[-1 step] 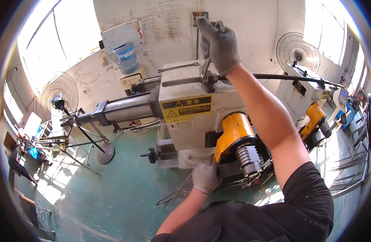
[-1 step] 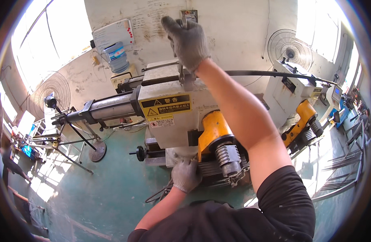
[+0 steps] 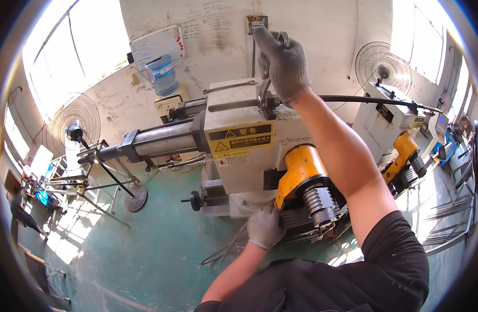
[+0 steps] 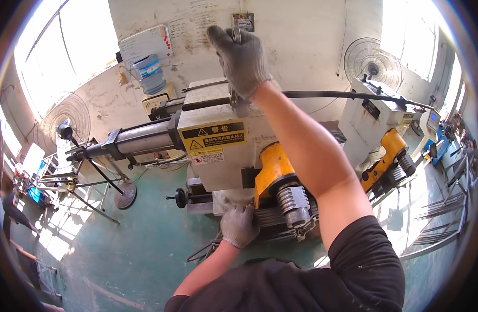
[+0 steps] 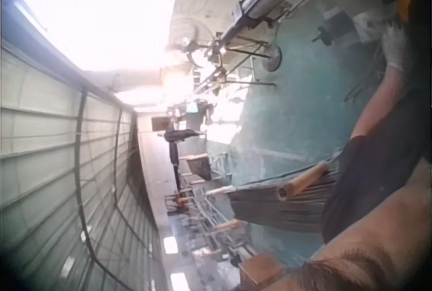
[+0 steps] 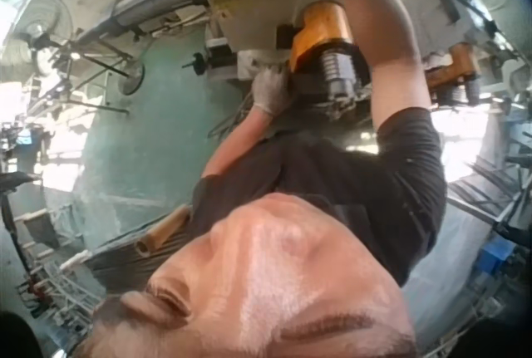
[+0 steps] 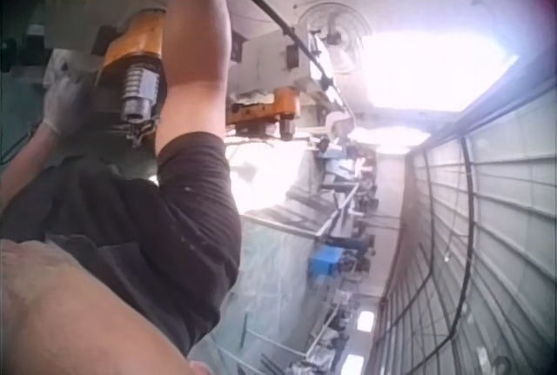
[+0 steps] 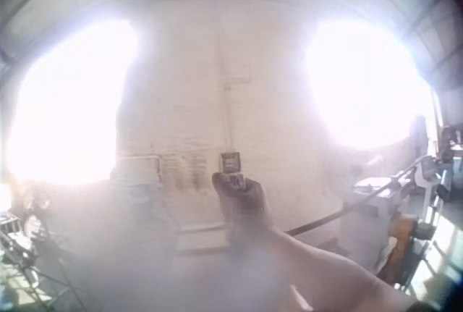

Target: The person operates a metal bending machine, loading metal rods, adjusting the machine, and removing bent pieces. The person also interacts with a coworker and uses a handheld device.

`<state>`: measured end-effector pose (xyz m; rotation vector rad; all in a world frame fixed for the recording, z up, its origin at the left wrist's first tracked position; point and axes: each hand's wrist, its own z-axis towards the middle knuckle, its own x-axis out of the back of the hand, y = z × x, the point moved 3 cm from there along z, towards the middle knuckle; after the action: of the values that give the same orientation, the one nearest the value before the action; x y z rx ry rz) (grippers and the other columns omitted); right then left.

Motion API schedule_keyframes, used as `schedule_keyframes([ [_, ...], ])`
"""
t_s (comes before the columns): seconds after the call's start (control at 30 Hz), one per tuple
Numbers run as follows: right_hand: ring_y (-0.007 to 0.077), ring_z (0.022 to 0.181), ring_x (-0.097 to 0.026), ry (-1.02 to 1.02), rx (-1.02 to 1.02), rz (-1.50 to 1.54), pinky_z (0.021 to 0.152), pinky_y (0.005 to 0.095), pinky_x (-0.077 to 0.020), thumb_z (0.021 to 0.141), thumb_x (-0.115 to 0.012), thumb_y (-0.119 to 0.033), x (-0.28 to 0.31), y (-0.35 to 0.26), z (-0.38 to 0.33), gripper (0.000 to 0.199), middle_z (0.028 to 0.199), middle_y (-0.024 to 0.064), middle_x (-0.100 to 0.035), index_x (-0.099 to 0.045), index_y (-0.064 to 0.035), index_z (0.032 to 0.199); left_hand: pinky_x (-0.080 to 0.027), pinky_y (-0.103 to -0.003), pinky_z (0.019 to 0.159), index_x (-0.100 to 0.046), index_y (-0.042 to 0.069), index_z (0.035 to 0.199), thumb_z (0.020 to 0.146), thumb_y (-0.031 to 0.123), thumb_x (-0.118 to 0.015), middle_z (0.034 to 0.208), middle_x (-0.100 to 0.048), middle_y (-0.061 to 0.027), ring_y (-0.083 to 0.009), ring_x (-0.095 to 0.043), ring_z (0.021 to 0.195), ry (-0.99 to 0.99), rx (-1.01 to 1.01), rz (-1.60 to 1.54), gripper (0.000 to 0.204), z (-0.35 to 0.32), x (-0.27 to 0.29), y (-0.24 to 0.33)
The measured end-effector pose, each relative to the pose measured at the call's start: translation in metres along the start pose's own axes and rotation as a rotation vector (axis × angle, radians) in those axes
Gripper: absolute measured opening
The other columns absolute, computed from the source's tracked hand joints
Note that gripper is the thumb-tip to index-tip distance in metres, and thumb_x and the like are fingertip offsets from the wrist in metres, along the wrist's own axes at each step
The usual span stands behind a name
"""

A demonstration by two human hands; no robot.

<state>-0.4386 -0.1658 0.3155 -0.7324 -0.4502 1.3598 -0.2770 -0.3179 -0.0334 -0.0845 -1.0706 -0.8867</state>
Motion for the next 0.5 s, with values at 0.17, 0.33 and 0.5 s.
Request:
schedule_keyframes([
  [0.17,0.0053,0.064,-0.042,0.137,0.073,0.072,0.057,0.0297,-0.0330,0.111,-0.077,-0.042,-0.007,0.001,-0.032,0.048,0.069,-0.0070,-0.051,-0.061,-0.0120,0.077,-0.061,-0.055,0.070,-0.070,0.009,0.086,0.084,0.023,-0.079,0.093,-0.071,-0.0176,-0.0410,-0.072,0.085,-0.011,-0.009,-0.020,0.016,-0.006,0.002,-0.001],
  [0.33,0.0090,0.062,-0.043,0.205,0.135,0.115,0.060,0.0300,-0.0357,0.112,-0.074,-0.034,-0.012,-0.002,-0.057,0.041,0.069,-0.0042,-0.047,-0.059,-0.0125,0.081,-0.062,-0.054,0.071,-0.072,0.008,0.089,0.085,0.025,-0.080,0.092,-0.072,-0.0158,-0.0392,-0.073,0.087,-0.033,-0.034,-0.011,0.019,0.002,0.001,-0.007],
  [0.5,0.0053,0.065,-0.040,0.205,0.181,0.046,0.057,0.0305,-0.0305,0.111,-0.074,-0.033,-0.014,0.006,-0.039,0.046,0.068,-0.0081,-0.046,-0.057,-0.0107,0.075,-0.060,-0.055,0.069,-0.070,0.008,0.088,0.082,0.023,-0.081,0.089,-0.071,-0.0165,-0.0409,-0.072,0.087,-0.005,-0.047,-0.030,0.019,0.009,0.005,-0.011],
])
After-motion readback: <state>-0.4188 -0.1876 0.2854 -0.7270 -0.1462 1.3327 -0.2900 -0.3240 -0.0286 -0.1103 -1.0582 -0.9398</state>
